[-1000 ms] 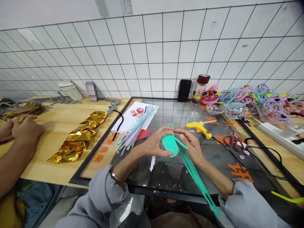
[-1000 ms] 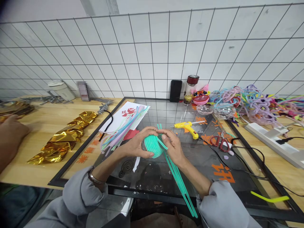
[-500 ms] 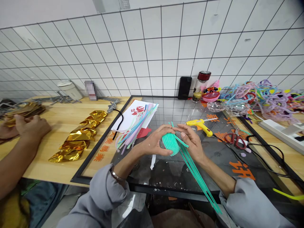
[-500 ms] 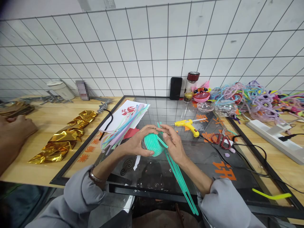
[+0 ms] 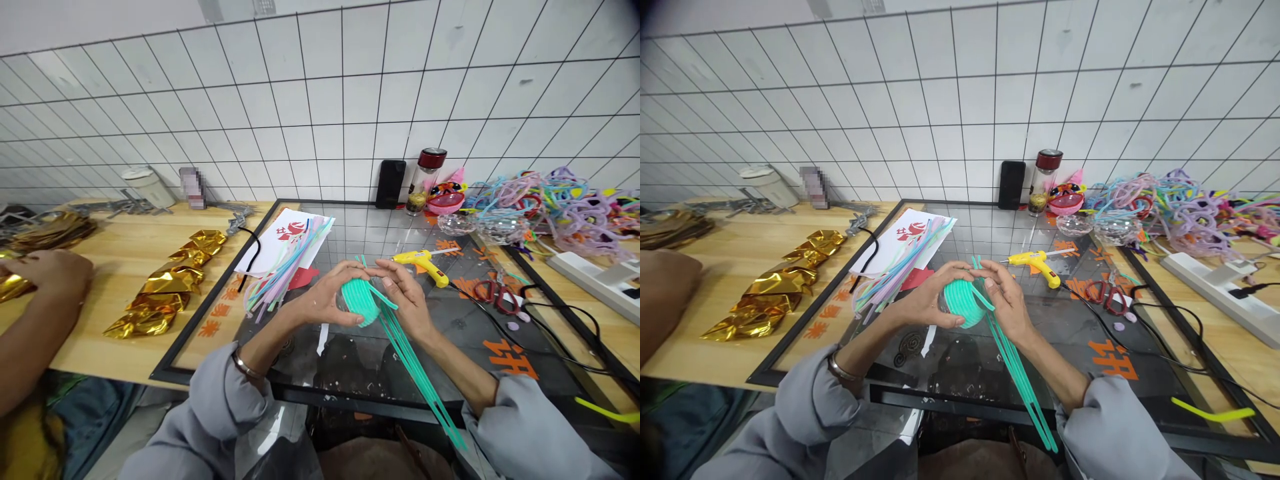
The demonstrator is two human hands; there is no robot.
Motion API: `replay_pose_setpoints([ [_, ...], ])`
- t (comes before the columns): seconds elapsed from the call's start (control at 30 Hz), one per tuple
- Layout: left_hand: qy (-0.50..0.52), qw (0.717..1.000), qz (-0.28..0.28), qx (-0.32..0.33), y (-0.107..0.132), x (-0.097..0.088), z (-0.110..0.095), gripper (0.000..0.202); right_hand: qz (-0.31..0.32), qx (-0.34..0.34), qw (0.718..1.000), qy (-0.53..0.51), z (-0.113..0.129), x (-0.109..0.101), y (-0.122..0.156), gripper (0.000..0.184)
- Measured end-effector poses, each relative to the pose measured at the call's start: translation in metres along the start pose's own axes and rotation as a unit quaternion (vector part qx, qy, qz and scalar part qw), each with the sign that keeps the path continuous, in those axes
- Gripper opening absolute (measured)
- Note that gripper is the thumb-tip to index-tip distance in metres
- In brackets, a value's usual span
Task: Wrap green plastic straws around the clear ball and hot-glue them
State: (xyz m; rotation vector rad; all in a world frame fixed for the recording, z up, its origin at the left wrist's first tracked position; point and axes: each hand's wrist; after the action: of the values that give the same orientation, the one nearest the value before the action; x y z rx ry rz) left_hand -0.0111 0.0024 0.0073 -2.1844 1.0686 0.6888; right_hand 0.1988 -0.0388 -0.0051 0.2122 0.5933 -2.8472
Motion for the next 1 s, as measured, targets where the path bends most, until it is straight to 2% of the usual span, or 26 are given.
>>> replay_pose_setpoints([
  [0.4, 0.015, 1.0, 0.001, -0.027, -0.0023, -0.0015, -0.0087, 0.068, 0.001, 0.003, 1.0, -0.009, -0.0027, 0.0004, -0.0002, 0.033],
  [1.0, 0.013, 1.0, 0.011, -0.011, -0.0019, -0.0031, -0.0064, 0.067, -0.001, -0.005, 1.0, -0.023, -0.0038, -0.0006, -0.0006, 0.034],
])
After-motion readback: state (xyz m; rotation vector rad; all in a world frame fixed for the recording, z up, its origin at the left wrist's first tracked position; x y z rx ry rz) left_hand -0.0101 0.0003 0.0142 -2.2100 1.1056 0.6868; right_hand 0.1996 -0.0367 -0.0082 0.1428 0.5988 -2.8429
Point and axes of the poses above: each hand's wrist, its own y-axis away from the middle knuckle, its own x-axis out of the palm, z = x × y, and after that the axes turned 10 degrees about z, right-handed
